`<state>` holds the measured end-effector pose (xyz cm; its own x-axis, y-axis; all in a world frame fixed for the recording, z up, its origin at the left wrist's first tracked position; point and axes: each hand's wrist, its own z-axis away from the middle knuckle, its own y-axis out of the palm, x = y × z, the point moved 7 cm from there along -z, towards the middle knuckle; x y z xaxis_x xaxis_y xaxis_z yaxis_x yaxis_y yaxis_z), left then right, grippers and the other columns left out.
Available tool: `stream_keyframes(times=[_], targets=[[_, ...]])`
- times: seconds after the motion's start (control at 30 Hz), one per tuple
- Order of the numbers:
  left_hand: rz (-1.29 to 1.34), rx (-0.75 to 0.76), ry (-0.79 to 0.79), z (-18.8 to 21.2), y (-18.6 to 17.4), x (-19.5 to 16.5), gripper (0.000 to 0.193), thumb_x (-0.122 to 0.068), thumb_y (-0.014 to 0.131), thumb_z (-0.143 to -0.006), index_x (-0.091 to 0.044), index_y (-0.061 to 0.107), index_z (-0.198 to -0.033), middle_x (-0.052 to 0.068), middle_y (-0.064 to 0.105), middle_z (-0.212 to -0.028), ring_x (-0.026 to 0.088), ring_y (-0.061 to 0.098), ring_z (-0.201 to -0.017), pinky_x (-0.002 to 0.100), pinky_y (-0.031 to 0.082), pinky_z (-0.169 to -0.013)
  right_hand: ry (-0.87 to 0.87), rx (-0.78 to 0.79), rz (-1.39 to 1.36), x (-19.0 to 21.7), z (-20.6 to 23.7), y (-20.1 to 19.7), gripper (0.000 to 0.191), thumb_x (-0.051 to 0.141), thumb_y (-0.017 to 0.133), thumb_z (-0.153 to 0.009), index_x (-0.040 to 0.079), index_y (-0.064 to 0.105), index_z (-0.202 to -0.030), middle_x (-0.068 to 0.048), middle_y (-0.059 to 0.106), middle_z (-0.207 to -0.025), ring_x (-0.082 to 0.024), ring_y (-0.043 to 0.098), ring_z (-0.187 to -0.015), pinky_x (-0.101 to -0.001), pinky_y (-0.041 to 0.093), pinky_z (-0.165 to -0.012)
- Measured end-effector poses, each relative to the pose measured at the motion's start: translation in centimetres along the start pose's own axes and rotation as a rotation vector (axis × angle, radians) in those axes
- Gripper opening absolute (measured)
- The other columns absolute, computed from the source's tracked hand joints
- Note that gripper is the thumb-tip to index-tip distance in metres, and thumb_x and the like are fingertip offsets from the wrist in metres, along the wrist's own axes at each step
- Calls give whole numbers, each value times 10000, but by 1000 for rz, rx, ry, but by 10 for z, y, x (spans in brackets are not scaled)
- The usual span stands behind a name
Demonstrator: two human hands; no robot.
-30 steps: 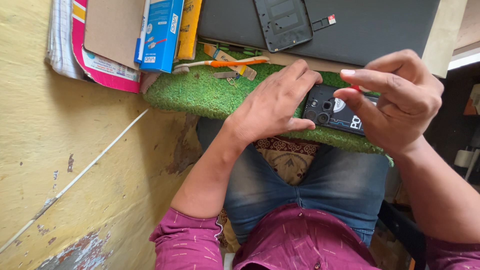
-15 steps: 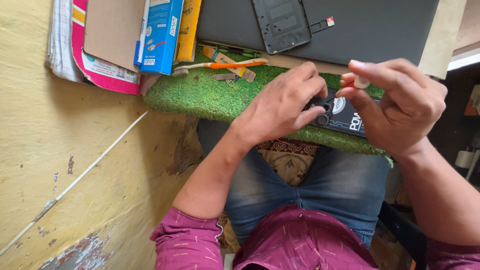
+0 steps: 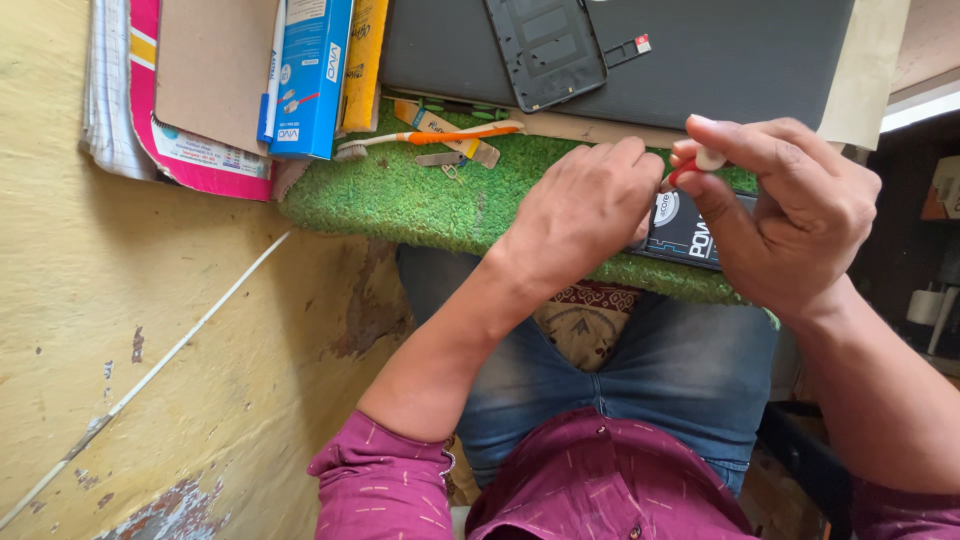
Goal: The person removes the back cover of a smartphone and then uses a red-handled screwdriver to unscrew multiple screws around the battery and camera area. The back cover is placed on a laptop, and the phone remains on the person's lap during the process.
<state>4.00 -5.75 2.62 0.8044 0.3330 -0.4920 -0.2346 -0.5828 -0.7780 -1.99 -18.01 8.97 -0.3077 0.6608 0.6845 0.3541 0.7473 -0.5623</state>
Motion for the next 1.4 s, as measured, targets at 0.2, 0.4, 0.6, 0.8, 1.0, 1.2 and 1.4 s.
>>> stream_keyframes(times=[0.2, 0.4, 0.6, 0.8, 1.0, 1.2, 1.4], targets=[[0, 4, 49, -5, 7, 2, 183, -118, 687, -810, -58, 568, -935, 112, 591, -860, 328, 657, -835, 475, 525, -752, -153, -25, -22, 15, 1, 1, 296, 25, 841, -1023, 33, 702, -1283, -162, 693, -1094, -149, 695, -874, -245, 548, -729], [38, 9, 92, -8, 5, 2, 178, -102, 681, -813, -38, 581, -945, 128, 598, -863, 347, 660, -832, 486, 531, -737, -42, -26, 52, 11, -1, -3, 358, -29, 869, -876, -30, 713, -1198, -202, 747, -1013, -136, 613, -659, -243, 438, -568], [28, 85, 13, -14, 8, 4, 134, -84, 689, -787, -48, 620, -896, 128, 638, -866, 344, 685, -852, 480, 545, -757, -33, 7, -113, 10, 5, -1, 342, -148, 692, -1016, -74, 606, -1338, -228, 723, -1173, -223, 727, -993, -259, 596, -812], [-21, 135, 39, -15, 8, 3, 148, -90, 713, -762, -63, 614, -869, 123, 647, -867, 352, 690, -845, 472, 552, -766, -32, -60, -377, -13, 14, -15, 251, -133, 582, -1168, -69, 561, -1410, -206, 697, -1237, -229, 735, -1147, -354, 669, -1010], [-21, 155, 36, -14, 12, 5, 166, -94, 713, -748, -51, 608, -870, 135, 646, -861, 352, 689, -825, 466, 555, -744, 21, -73, -425, -27, 19, -16, 236, -114, 604, -1185, -66, 553, -1410, -196, 698, -1229, -221, 742, -1125, -348, 651, -972], [-15, 143, 36, -13, 12, 6, 123, -79, 706, -836, -54, 603, -900, 137, 639, -890, 341, 691, -844, 459, 556, -765, 97, -89, -433, -35, 18, -15, 232, -120, 622, -1164, -66, 552, -1379, -199, 700, -1202, -226, 746, -1096, -340, 661, -977], [148, 95, 136, -15, -14, 13, 121, -53, 696, -835, -36, 591, -894, 136, 616, -870, 292, 663, -776, 416, 555, -717, 148, -117, -485, -39, 17, -19, 226, -125, 626, -1176, -64, 554, -1382, -190, 703, -1209, -215, 749, -1092, -343, 671, -986]])
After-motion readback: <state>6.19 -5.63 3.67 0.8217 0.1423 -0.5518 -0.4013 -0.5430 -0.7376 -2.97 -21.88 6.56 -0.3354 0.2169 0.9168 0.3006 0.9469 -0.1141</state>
